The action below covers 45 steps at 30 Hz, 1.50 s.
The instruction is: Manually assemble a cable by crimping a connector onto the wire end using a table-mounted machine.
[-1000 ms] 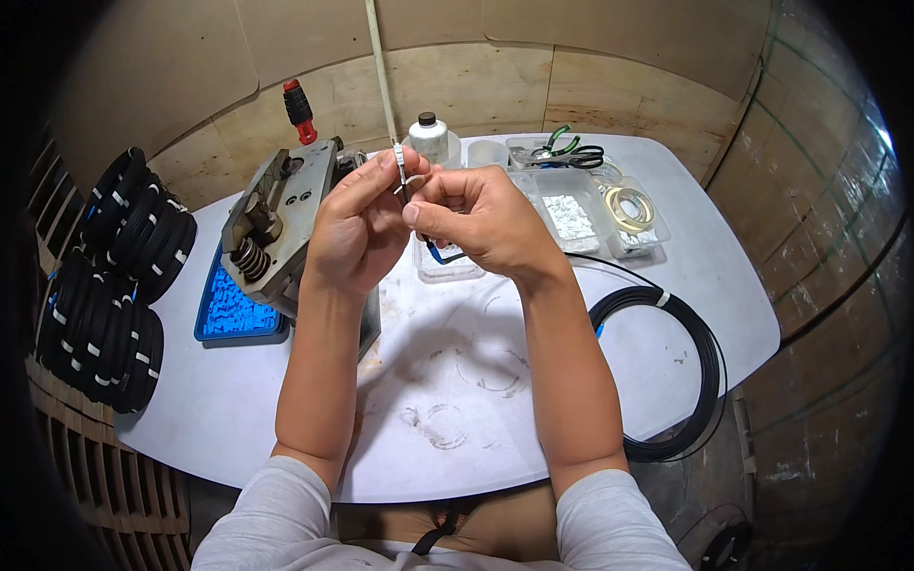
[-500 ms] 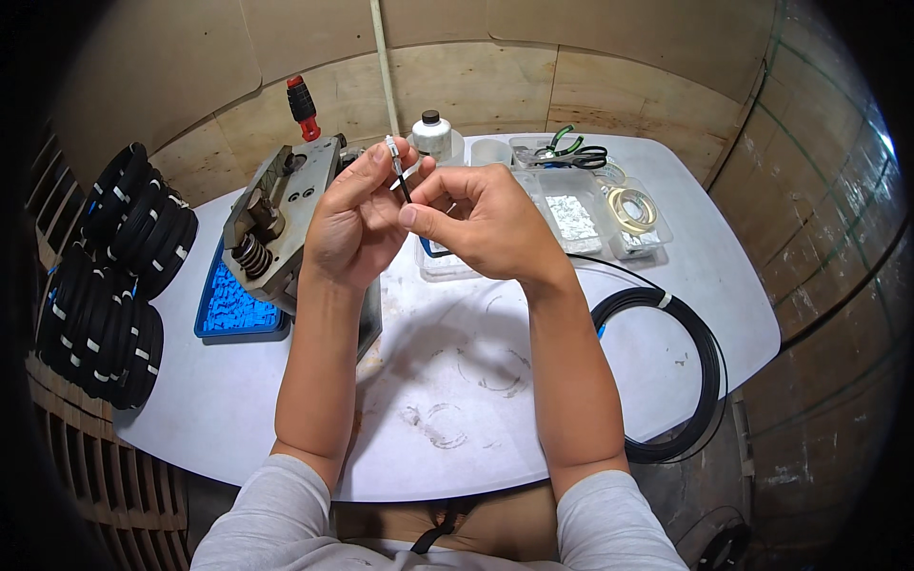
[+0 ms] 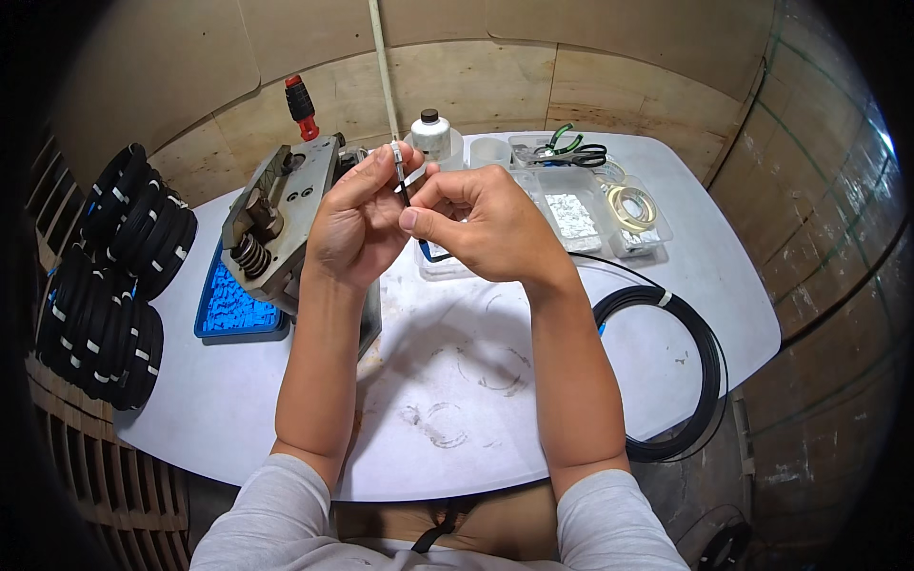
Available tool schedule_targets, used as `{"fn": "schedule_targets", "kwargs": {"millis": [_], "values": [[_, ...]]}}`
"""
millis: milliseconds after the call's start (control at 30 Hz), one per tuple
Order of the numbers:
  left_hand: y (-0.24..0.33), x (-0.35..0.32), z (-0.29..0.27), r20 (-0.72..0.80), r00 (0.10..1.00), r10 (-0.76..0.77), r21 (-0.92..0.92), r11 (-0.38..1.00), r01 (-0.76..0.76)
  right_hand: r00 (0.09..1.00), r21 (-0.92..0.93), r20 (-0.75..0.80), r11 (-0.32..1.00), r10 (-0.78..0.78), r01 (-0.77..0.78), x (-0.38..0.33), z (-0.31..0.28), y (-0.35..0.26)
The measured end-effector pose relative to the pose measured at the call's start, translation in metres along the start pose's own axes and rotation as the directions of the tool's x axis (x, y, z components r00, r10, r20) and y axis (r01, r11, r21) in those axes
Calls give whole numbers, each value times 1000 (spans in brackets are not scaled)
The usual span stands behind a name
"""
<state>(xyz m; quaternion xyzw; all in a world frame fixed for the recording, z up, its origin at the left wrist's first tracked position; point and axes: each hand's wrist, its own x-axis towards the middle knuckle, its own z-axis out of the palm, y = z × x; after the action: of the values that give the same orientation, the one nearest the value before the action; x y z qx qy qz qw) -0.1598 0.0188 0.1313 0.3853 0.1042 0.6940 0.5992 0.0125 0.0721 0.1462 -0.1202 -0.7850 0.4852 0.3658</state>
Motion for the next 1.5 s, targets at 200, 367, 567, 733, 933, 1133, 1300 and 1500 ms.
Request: {"fn": "schedule_targets", "kwargs": {"millis": [200,367,567,733,933,1133,1300,1500], "values": [[1,-1,-8,28,999,-38,-31,999,39,999,-45,-2,998,-44,44,2,4,-4],[0,-1,4,-47,999,20,0,1000,-20,999,-46,-37,999,-21,19,1,4,-5],[0,2,-5,39,997,-64,99,993,60,982,-4,-189,1000,-19,19,2,7,-7],[-2,1,-6,62,995,-79,91,993,73,979,-52,-205,999,-16,5,1,6,-14],[-3,1,-3,58,996,-69,97,993,63,975,-88,-218,996,-45,26,0,5,-13],[-2,-1,2,13,1000,-24,194,981,21,981,-107,-178,993,-77,58,0,1,-14],[-3,-1,2,2,1000,28,281,959,-27,989,-127,-132,990,-70,54,1,0,-9],[-1,-2,6,-14,997,70,326,943,-62,997,-30,-75,1000,-5,2,2,-2,-4]]}}
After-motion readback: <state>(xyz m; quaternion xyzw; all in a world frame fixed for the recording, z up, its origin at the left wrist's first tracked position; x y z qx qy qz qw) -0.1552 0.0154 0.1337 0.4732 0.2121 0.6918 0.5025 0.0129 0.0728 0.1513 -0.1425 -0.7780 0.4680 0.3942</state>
